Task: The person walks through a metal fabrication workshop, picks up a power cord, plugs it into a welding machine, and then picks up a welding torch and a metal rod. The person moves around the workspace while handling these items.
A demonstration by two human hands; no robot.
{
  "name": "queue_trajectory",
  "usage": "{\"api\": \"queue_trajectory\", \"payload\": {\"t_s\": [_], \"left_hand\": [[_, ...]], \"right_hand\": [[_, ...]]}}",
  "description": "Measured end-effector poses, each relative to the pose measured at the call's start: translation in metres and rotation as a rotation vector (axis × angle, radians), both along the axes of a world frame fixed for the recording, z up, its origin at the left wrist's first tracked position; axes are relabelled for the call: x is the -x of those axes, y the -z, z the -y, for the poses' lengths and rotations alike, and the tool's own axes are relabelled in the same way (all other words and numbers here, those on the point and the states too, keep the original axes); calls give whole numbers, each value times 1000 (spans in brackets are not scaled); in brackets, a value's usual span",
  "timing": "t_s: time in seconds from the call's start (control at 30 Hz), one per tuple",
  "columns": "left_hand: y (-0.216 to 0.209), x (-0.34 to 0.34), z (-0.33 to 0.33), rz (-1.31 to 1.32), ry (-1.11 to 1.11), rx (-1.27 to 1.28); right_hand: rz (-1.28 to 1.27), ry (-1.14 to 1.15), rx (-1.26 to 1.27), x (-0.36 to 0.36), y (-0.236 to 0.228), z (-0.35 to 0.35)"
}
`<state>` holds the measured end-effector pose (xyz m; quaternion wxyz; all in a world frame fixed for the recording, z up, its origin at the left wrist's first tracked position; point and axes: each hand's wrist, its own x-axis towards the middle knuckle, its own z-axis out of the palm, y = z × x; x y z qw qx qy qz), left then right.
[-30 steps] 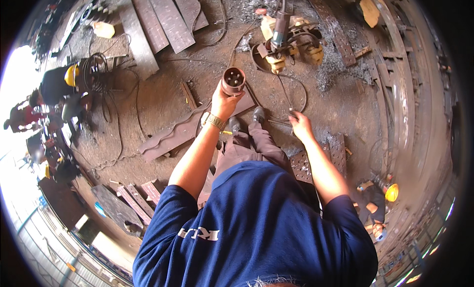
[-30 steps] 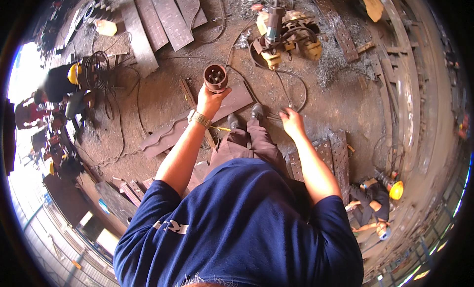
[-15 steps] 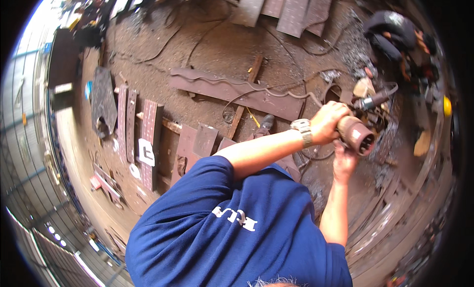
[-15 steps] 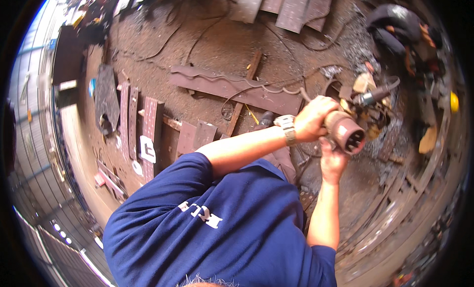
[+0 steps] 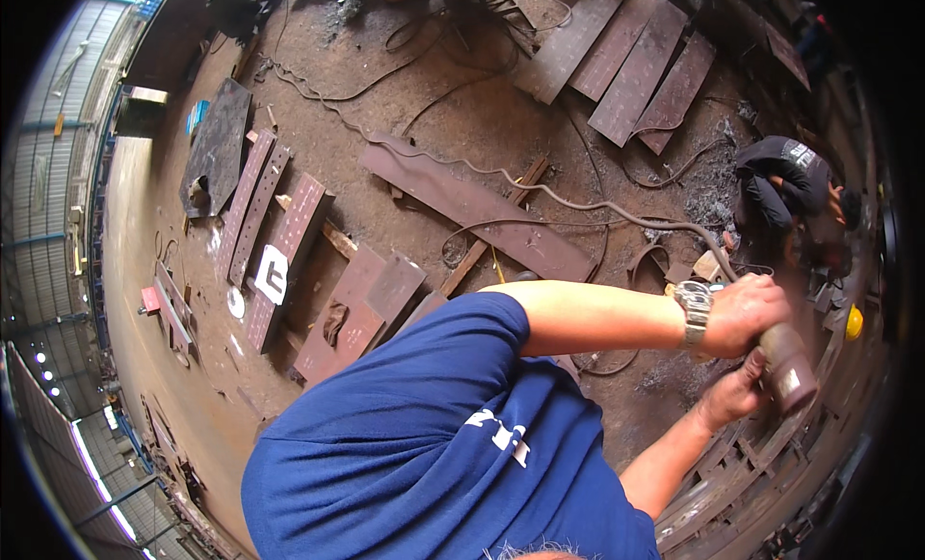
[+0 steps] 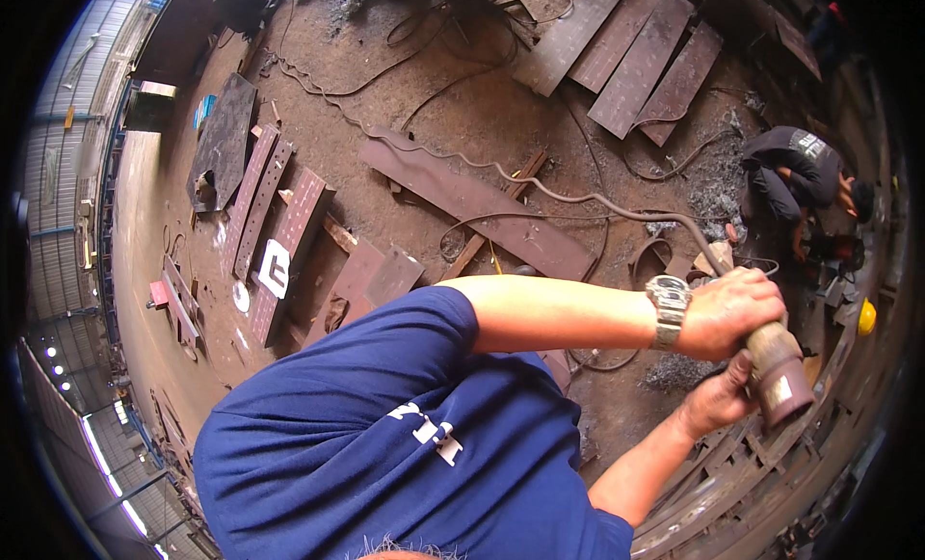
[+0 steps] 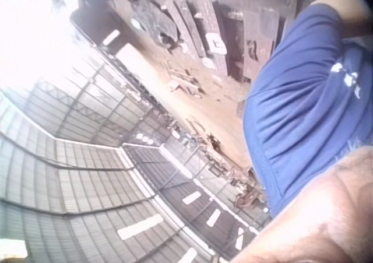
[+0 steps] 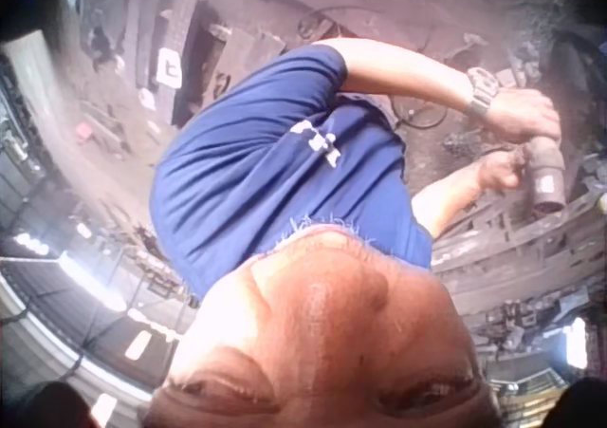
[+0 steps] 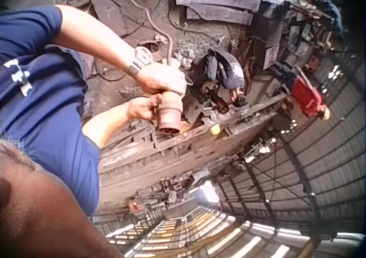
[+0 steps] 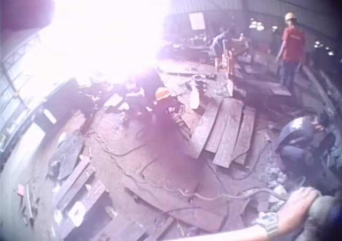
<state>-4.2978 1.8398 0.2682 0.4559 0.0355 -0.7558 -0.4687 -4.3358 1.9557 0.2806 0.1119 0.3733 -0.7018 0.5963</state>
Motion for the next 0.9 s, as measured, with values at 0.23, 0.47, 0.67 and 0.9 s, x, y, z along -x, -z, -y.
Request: {"api": "queue_trajectory", "payload": {"t_s": [0.23,0.47,0.67,0.9], "left_hand": [[-43,21,-7,-194,50,105],[-19,54,-16,-209,110,113],[77,67,-10,425,221,-115],[179,60,-3,673,247,17]], "right_hand": [[-218,150,95,11,-38,-10],[-70,121,154,31,-22,-19],[463,-108,52,70,56,-19],[479,51,-296,63,154,-27]]}}
